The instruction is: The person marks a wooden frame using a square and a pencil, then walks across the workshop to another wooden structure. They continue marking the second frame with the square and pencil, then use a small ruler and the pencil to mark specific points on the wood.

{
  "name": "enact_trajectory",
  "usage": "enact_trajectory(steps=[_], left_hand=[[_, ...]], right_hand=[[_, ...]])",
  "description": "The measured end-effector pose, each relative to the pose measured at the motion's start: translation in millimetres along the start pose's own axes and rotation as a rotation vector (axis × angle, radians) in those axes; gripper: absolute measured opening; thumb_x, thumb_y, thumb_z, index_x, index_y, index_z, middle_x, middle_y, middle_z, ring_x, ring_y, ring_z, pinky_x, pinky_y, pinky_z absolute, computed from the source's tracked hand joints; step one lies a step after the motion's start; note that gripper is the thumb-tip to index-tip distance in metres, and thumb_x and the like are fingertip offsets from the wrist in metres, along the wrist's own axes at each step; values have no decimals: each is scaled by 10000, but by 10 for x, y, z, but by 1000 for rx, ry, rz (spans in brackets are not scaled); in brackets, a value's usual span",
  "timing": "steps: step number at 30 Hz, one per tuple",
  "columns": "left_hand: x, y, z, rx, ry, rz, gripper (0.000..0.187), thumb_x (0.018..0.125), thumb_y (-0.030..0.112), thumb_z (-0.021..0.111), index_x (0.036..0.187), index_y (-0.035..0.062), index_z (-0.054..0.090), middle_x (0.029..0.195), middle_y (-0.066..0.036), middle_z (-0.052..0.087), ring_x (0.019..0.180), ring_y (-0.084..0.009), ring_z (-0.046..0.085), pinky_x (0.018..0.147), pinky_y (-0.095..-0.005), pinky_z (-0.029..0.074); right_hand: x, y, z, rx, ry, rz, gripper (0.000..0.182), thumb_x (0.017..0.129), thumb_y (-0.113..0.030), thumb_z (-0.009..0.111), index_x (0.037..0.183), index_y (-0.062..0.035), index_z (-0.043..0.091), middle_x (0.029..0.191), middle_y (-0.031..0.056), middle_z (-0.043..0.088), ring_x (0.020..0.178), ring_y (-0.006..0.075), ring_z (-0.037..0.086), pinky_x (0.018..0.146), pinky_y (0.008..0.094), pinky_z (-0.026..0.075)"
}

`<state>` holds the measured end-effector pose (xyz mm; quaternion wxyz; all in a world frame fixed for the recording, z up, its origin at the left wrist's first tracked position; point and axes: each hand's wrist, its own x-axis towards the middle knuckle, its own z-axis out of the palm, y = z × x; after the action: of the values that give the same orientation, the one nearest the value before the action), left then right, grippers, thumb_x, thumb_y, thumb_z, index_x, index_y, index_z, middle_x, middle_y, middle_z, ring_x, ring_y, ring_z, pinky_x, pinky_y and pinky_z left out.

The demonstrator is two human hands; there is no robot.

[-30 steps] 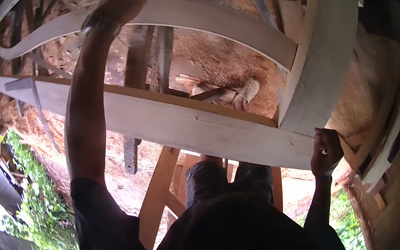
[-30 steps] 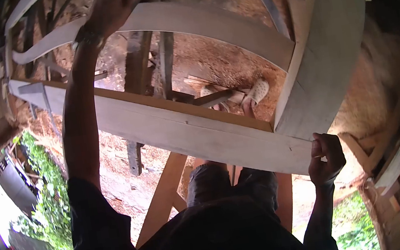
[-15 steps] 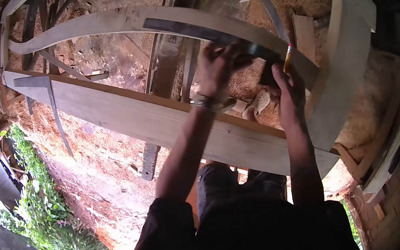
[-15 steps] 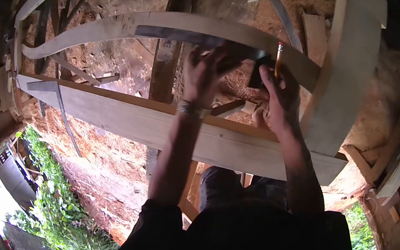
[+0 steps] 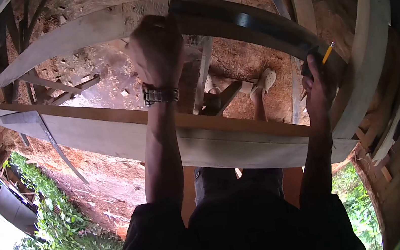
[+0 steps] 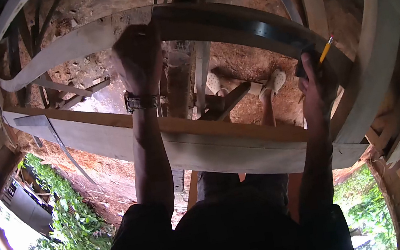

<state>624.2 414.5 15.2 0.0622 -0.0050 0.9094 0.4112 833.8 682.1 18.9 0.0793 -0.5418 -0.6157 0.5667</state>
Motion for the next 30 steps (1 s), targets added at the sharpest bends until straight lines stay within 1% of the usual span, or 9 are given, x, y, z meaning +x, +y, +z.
enact_trajectory(steps=[1,4,7,10,16,19,22,25,30], left_hand=[[26,-25,9,159,162,153,240,988,276,773,1051,45,774,815,-144,791,693,-244,795,604,-359,599],[39,5,21,102,234,108,162,903,244,877,1021,145,829,776,-109,782,717,-217,785,628,-368,556],[69,-107,95,32,237,149,166,891,238,887,1040,169,864,815,-103,795,703,-221,766,622,-352,547],[57,-129,111,51,268,201,158,882,227,870,1034,185,873,823,-60,771,713,-208,765,629,-341,572],[70,-202,92,61,250,232,163,879,222,901,1033,172,888,830,-69,786,669,-177,729,591,-330,512],[60,-198,77,20,228,240,146,864,194,885,1009,177,875,803,-56,762,697,-203,758,616,-343,568],[52,-195,72,37,227,252,137,864,173,881,1001,173,874,804,-58,761,696,-203,757,612,-344,569],[56,-207,63,58,216,274,135,863,172,883,997,181,875,804,-48,762,693,-192,757,607,-341,569],[94,-317,82,75,227,348,150,880,170,868,1024,209,884,812,-22,779,678,-157,754,579,-322,537]], right_hand=[[27,54,3,-67,35,-55,338,1012,-348,782,1174,-63,702,899,-29,508,677,56,433,548,238,343],[77,60,-27,-83,55,-35,356,1007,-342,797,1191,-48,718,910,-25,516,688,56,448,547,246,351],[60,-14,-55,-57,0,-3,363,990,-330,823,1175,-32,729,903,-25,520,706,60,466,558,253,367],[8,-122,48,-60,12,-64,231,1010,-302,789,998,-98,681,736,-81,439,570,28,367,519,239,271],[47,-129,40,-116,45,-67,264,1000,-303,815,1082,-64,740,751,-78,449,576,28,372,511,247,278],[11,-201,45,-112,21,-64,253,999,-301,818,1064,-68,745,754,-76,454,579,29,377,513,247,274],[42,-198,74,-160,103,-67,255,997,-306,821,1063,-70,750,745,-74,454,580,31,375,515,248,272],[84,-193,28,-160,73,-95,264,987,-300,835,1065,-62,749,742,-70,479,575,30,383,517,240,270],[62,-226,22,-105,48,-63,325,941,-298,882,1125,-45,796,764,-63,564,595,16,449,520,215,340]])
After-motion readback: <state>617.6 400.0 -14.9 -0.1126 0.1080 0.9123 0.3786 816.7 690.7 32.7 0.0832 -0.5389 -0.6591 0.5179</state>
